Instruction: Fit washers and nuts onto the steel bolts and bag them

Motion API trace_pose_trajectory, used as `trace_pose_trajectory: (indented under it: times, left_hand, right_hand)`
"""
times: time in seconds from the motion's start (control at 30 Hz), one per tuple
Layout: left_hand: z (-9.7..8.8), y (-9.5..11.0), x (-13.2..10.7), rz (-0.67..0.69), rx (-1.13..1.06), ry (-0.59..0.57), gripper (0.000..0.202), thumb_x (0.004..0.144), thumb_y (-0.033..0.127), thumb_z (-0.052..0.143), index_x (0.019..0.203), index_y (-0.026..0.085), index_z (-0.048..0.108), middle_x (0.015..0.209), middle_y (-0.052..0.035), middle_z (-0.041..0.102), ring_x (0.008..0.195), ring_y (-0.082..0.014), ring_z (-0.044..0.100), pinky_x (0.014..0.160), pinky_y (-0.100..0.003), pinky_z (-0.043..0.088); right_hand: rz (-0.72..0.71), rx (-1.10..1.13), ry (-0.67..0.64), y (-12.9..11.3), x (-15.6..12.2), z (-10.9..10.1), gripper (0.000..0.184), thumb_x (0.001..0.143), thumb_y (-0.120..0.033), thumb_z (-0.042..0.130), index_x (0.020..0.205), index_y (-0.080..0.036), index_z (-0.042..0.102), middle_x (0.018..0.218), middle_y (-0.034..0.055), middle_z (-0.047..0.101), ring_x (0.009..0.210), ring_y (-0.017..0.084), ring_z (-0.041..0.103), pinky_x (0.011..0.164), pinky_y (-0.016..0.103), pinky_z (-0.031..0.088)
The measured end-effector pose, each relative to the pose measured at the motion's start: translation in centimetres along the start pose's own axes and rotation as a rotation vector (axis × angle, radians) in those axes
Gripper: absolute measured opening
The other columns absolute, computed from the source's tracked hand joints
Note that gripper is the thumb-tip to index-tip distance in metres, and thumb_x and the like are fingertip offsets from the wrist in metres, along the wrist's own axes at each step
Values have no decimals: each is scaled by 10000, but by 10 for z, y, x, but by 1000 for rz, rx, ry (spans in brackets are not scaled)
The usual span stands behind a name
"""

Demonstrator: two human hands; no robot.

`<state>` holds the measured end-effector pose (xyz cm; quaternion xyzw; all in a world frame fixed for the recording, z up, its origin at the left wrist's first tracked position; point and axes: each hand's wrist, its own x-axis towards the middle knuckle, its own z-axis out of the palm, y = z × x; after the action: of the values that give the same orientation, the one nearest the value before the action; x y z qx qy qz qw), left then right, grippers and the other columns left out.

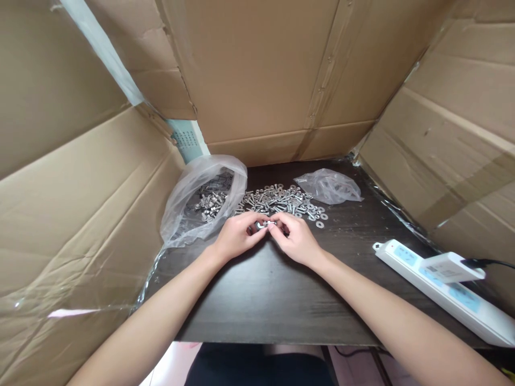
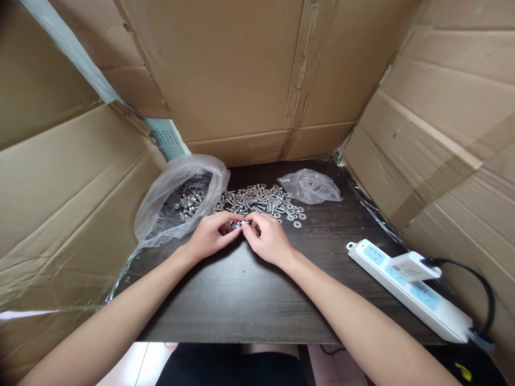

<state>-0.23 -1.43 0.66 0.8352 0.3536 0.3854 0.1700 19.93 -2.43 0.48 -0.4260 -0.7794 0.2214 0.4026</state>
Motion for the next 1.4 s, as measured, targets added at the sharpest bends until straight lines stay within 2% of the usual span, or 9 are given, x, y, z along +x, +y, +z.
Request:
trace_pose_trajectory:
  times: [0.3,0.93,1.23,1.4]
  left_hand:
    - [-1,0,0,-6,-2,-6,145,952,230,653,1075,178,710,974,-39,755,668,-102,659,637,-217,542]
    - [0,1,1,3,5,5,145,946,225,645,1071,178,702,960,-37,747,649,-97,650,624,-215,540]
    - [-1,1,0,-4,3,-8,148,964,258,648,1078,179,702,987,-44,750,673,-105,655,641,-221,544]
    - [-1,1,1,-11,-2,-12,141,961,252,647,1066,178,706,970,-41,751,659,-103,651,627,-220,542]
  right_hand:
    - [5,-5,-7,0,0,0,133,966,-287,560,933,-203,657,651,-11,572,656,177,559,643,303,404]
    - [-1,9,-37,-1,1,-1,232,1016,-286,508,838,-205,632,746,15,644,705,176,579,683,305,415]
    - [12,-12,-26,-1,-1,-1,121,949,-280,572,908,-204,656,646,-19,554,642,168,546,637,296,392]
    - [28,-5,-16,0,-1,0,141,957,-289,562,941,-198,669,649,-18,558,632,165,542,629,294,396]
